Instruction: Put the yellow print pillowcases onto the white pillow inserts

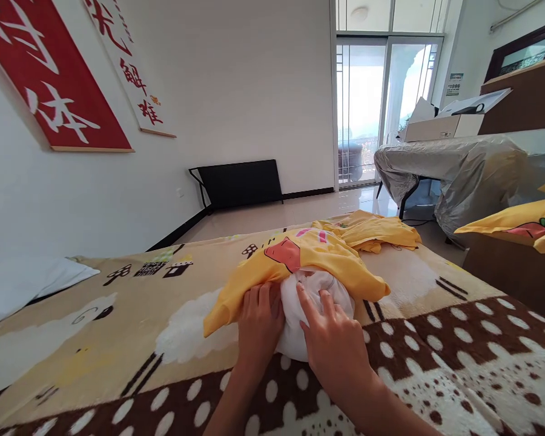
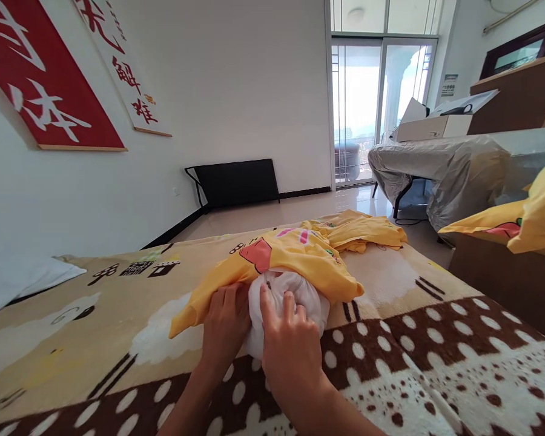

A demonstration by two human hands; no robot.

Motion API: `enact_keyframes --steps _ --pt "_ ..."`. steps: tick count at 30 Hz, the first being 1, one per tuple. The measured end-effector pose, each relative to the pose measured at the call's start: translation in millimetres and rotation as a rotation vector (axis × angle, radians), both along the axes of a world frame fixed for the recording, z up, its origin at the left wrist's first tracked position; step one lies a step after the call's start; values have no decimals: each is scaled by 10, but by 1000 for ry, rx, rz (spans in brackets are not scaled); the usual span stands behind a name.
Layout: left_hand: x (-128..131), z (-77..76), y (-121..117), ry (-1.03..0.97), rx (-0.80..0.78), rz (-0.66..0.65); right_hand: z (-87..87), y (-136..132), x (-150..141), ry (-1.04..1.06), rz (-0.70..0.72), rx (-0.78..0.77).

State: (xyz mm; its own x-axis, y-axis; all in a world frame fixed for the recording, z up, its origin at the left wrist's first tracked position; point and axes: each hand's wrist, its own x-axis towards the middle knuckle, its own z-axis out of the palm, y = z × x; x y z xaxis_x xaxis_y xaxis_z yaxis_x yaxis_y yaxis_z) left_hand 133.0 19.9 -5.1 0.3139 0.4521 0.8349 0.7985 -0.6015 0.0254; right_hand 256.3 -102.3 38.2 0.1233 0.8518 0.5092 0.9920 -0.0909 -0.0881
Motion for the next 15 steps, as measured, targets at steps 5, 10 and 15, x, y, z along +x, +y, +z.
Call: enact_keyframes --steps 5,10,15 --pt "-52 1 55 96 120 201 6 13 0 -34 1 -85" --pt "-170 -32 159 45 182 193 -21 61 20 -24 -1 -76" --pt "-178 83 42 -138 270 26 -128 155 46 -67 40 78"
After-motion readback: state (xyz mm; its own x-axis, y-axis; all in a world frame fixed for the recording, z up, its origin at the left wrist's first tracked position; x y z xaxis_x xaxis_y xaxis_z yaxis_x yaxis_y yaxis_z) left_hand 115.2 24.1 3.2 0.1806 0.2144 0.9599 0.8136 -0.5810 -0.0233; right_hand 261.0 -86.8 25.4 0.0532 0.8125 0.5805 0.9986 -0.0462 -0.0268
